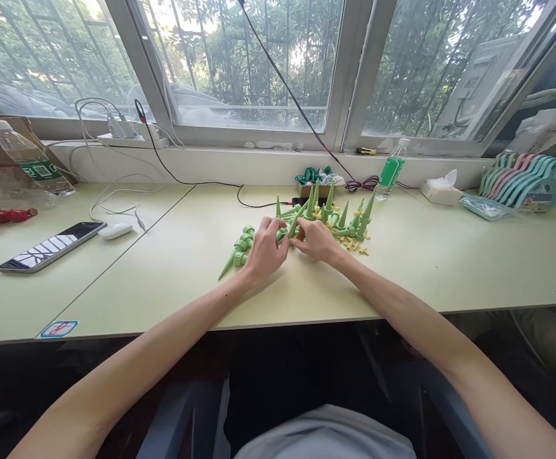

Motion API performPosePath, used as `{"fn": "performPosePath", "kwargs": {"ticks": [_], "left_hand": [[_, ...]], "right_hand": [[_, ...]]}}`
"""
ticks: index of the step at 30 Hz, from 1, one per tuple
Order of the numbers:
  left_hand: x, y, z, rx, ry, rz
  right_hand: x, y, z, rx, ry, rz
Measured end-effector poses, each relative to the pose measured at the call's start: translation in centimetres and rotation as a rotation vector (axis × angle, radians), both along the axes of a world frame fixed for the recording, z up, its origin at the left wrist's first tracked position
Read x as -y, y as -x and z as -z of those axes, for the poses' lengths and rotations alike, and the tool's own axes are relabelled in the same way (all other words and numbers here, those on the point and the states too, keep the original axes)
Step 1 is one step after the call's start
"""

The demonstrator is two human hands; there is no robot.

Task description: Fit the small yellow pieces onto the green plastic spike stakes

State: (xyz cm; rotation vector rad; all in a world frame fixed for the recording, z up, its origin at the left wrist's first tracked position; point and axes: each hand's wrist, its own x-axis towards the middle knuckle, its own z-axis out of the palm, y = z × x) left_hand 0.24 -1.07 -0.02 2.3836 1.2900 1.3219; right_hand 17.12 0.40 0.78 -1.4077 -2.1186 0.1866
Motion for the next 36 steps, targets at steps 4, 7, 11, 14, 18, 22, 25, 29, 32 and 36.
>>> {"fn": "performPosePath", "kwargs": {"ticks": [4,7,11,14,18,22,25,29,32,36], "left_hand": [[0.3,0.1,0.2,-0.016,-0.063,0.028],[0.5,0.1,0.4,-0.045,-0.121,0.061],[1.0,-0.1,0.7,-0.155,-0.218,0.096],[1.5,-0.2,0.9,-0.259,-0.308,0.133],[2.0,-0.1,0.9,-0.405,-0.378,0.188],[2.5,0.0,0.7,-0.518,-0.42,0.306],[3.6,0.0,0.5,-0.574,-0.439,0.388],[4.5,0.1,-0.7,-0.593,-0.39,0.537],[3.0,0.6,-2.0,-0.603,-0.306,0.45],[-1.7,1.3,-3.5,-0.527,-0.174,0.099]], "right_hand": [[0.3,0.1,-0.3,-0.023,0.013,0.048],[0.3,0.1,-0.2,-0.051,-0.008,0.062],[0.2,0.0,-0.3,-0.065,-0.024,0.085],[0.1,0.0,-0.4,-0.04,-0.036,0.11],[-0.2,-0.2,-0.3,-0.008,-0.057,0.153],[-0.6,-0.4,-0.1,-0.008,-0.076,0.182],[-0.7,-0.5,0.1,-0.031,-0.07,0.194],[-1.0,-0.7,0.4,-0.077,-0.079,0.191],[-1.3,-1.0,0.6,-0.127,-0.124,0.197],[-1.6,-1.5,0.6,-0.207,-0.193,0.207]]}}
